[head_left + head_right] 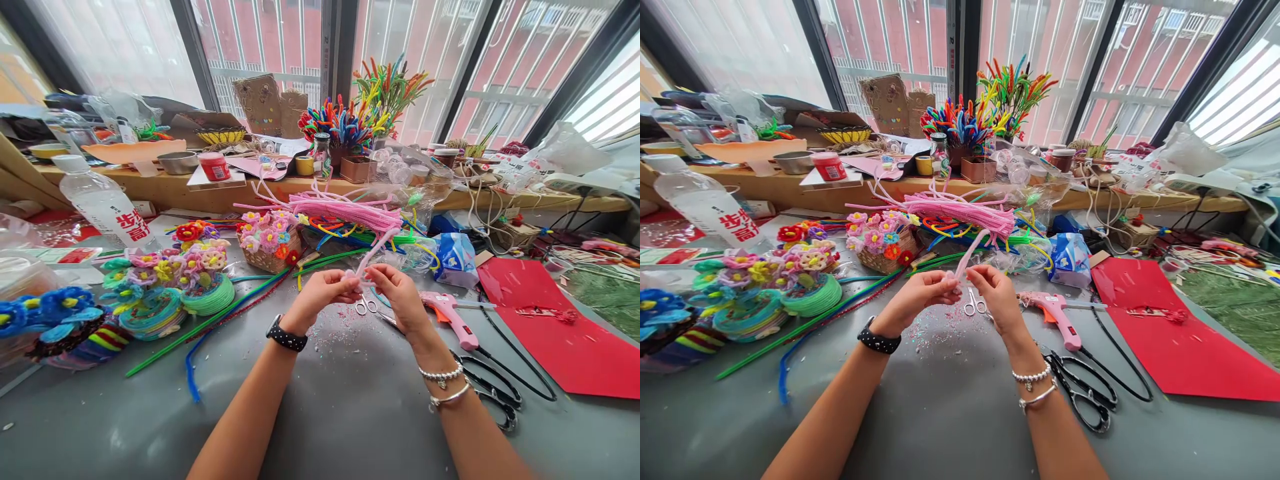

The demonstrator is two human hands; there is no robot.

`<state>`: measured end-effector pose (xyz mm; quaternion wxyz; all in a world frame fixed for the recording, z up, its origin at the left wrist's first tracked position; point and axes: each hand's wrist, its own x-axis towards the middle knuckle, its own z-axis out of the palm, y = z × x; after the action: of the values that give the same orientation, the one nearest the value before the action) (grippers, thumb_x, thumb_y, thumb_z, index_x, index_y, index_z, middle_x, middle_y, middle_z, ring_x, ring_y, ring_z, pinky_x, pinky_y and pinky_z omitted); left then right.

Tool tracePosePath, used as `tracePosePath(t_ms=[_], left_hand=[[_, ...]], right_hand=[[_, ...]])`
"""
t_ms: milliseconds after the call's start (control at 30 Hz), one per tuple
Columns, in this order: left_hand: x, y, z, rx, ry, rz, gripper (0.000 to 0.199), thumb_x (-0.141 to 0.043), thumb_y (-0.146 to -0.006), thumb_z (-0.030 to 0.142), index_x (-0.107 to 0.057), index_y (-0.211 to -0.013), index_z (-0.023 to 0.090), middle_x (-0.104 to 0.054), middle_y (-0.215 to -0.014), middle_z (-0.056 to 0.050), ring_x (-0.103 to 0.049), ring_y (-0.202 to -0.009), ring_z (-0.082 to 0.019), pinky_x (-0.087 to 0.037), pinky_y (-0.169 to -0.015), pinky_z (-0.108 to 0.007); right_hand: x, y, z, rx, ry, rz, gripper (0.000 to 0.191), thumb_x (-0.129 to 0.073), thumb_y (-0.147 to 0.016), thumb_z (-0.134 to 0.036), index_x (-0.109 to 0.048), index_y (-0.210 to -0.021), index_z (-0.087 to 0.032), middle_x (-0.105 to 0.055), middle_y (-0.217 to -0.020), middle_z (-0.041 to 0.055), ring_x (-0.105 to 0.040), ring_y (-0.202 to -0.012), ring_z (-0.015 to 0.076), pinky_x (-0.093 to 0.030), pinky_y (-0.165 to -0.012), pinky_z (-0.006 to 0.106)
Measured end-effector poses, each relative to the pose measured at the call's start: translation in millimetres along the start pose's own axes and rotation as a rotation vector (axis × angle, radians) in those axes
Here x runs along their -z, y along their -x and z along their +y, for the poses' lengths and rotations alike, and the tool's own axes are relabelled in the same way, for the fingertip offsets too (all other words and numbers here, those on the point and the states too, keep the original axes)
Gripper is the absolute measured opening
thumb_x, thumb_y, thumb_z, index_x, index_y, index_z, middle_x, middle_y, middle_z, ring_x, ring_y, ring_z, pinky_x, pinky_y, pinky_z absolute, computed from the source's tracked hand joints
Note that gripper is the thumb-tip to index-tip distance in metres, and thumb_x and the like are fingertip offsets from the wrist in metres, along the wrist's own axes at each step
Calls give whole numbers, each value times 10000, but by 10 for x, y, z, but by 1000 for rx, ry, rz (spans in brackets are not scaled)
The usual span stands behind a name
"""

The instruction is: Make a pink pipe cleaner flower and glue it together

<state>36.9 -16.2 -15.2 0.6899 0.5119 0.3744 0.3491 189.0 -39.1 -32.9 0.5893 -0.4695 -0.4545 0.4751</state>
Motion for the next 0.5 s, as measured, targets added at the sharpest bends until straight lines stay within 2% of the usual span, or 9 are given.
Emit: tracePosePath(t_ms=[67, 167, 367, 500], left_hand=[[1, -9, -9, -21, 109, 19, 232, -680, -609, 312, -625, -708, 110, -655, -678, -37, -610, -652, -108, -471, -682, -222], [17, -9, -17, -16, 185, -9, 228, -673, -626, 297, -642, -751, 110, -666, -722, -49, -618, -718, -126, -469, -736, -237], [-17, -13, -49, 38, 186, -83, 294, -647, -658, 317, -653, -863, 107, -676, -826, -88, -618, -801, -164, -462, -771, -272], [-44, -29, -66, 16, 206, -77, 277, -649, -656, 308, -659, -850, 112, -667, -820, -71, -603, -782, -136, -448, -778, -258]], right_hand=[[32, -4, -27, 33, 8, -40, 249, -661, -607, -381, -637, -762, -188, -585, -666, -16, -427, -555, 84, -331, -548, 228], [46, -7, -29, 60, -33, -92, 176, -674, -613, -334, -648, -726, -202, -606, -705, -12, -433, -581, 86, -327, -548, 221], [19, -9, 9, 68, -150, -56, 118, -684, -609, -303, -644, -662, -205, -613, -695, -21, -439, -586, 78, -340, -566, 215], [0, -12, 31, 17, -254, -39, 155, -675, -620, -317, -626, -703, -196, -592, -672, -27, -460, -580, 72, -352, -553, 207]])
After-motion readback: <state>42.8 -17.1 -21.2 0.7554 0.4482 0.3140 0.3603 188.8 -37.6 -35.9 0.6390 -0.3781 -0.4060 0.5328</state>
